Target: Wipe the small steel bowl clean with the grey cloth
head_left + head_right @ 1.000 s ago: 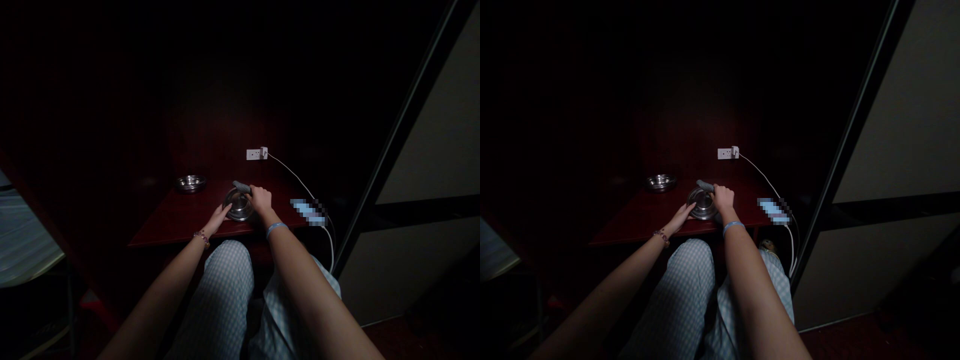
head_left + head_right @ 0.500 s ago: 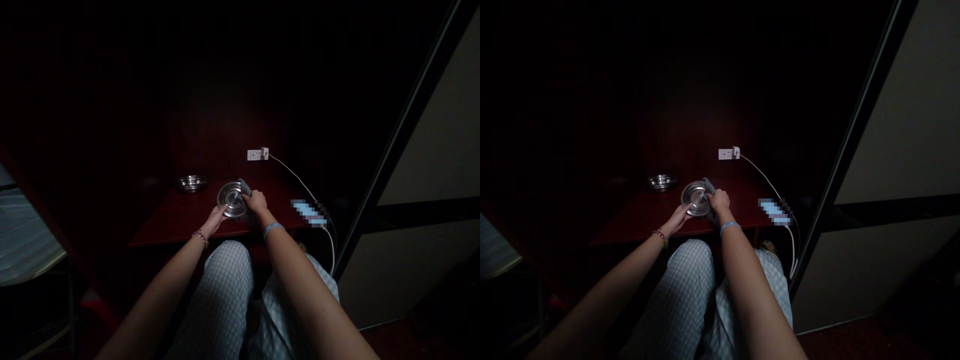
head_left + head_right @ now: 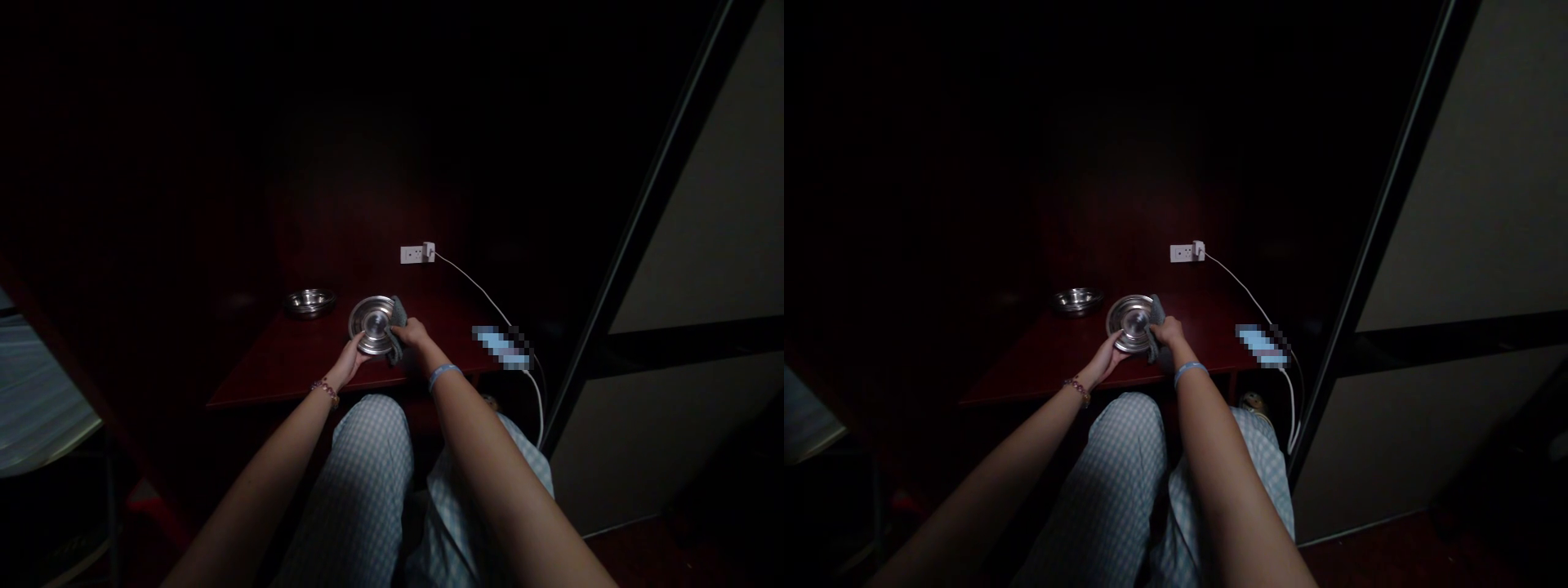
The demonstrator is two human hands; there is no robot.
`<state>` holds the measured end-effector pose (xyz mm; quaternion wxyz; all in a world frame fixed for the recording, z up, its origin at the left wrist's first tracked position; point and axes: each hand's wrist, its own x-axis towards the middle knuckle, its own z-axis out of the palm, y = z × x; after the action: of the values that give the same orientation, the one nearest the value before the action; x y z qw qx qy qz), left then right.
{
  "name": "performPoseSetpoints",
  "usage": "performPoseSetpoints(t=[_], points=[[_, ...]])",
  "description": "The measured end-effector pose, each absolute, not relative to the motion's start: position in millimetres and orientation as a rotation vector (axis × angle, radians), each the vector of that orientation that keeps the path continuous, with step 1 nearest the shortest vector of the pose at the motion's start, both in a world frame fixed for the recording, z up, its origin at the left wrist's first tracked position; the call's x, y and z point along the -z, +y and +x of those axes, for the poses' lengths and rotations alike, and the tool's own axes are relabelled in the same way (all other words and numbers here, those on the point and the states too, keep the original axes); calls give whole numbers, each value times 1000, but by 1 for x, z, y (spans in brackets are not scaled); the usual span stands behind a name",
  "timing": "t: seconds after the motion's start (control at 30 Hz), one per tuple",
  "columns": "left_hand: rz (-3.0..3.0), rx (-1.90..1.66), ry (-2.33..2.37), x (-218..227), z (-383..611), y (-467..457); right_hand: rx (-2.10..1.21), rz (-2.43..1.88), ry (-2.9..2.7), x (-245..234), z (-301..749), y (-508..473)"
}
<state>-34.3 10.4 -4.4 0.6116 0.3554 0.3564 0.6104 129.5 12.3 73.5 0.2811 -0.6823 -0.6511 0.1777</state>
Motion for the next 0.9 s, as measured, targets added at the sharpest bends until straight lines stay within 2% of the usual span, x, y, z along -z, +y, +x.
performPoseSetpoints(t=[0.47,0.9], points=[[1031,-1173,875,14,-41,18,-384,-1848,-1763,-88,125,-5],[977,-1275,900,6,-38,11,-465,-1863,-1820,-78,121,6]])
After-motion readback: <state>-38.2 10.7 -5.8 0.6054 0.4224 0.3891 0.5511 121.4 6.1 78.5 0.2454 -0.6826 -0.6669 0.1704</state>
